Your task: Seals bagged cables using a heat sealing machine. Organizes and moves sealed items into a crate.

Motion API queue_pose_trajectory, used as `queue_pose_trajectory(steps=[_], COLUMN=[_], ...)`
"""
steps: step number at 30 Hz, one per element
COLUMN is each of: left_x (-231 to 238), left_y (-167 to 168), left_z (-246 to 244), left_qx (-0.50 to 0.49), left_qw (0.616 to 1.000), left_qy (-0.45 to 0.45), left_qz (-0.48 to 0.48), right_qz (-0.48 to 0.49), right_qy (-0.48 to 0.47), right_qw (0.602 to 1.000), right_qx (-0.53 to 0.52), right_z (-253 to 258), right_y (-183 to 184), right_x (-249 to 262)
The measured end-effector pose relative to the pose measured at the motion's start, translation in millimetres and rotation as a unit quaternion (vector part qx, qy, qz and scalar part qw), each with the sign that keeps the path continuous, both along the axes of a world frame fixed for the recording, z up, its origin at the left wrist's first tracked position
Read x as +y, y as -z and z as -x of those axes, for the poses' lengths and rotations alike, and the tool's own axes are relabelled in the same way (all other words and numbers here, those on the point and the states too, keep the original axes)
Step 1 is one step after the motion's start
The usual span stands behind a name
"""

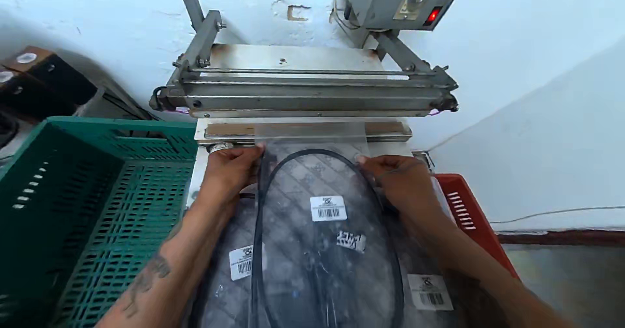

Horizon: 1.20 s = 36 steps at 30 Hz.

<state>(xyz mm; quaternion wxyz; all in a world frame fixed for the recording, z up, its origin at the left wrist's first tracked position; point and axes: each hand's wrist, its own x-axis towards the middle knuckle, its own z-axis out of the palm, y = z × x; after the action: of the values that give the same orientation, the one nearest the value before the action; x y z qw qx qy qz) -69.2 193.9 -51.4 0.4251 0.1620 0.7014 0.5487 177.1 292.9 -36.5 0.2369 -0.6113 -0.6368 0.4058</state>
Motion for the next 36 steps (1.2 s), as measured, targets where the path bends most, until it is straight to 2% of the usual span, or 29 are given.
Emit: queue_pose_trajectory(steps=[5,9,15,19,21,23,25,26,28,29,31,33,34,36], left_x=[21,25,25,29,27,9,-33,-60,-114,-134,-156,-164,-169,-180], left_y=[18,23,31,32,31,18,-2,-9,-3,7,24,28,29,32], left_z=[-1,1,1,1,-3,-11,-24,-27,-19,-9,5,14,19,27], left_qx=[-0.004,-0.017,0.038,0.043,0.086,0.183,0.310,0.391,0.501,0.520,0.483,0.417,0.401,0.388], left_qw=[0.998,0.998,0.997,0.997,0.995,0.982,0.943,0.909,0.854,0.844,0.857,0.879,0.888,0.904], left_qy=[-0.059,-0.066,-0.066,-0.065,-0.048,-0.004,0.087,0.126,0.136,0.119,0.103,0.114,0.114,0.092], left_qz=[0.007,-0.004,-0.016,0.006,-0.005,-0.054,-0.087,-0.069,0.012,0.046,0.145,0.200,0.195,0.154], right_qz=[0.027,0.028,0.020,0.050,0.056,0.033,-0.058,-0.135,-0.267,-0.304,-0.345,-0.301,-0.280,-0.266], right_qy=[0.041,0.050,0.043,0.032,0.018,-0.002,-0.029,-0.040,-0.091,-0.135,-0.290,-0.462,-0.499,-0.491], right_qw=[0.999,0.998,0.998,0.998,0.998,0.999,0.996,0.985,0.946,0.927,0.884,0.827,0.811,0.819], right_qx=[0.013,0.030,0.031,-0.003,-0.013,-0.025,-0.064,-0.097,-0.161,-0.175,-0.125,-0.111,-0.122,-0.128], right_z=[13,17,16,18,16,5,-25,-41,-56,-53,-30,-13,-11,-19], right_y=[11,14,17,17,13,-6,-25,-32,-41,-39,-16,7,14,18], right_x=[14,19,19,25,25,16,-8,-23,-58,-79,-124,-156,-162,-159])
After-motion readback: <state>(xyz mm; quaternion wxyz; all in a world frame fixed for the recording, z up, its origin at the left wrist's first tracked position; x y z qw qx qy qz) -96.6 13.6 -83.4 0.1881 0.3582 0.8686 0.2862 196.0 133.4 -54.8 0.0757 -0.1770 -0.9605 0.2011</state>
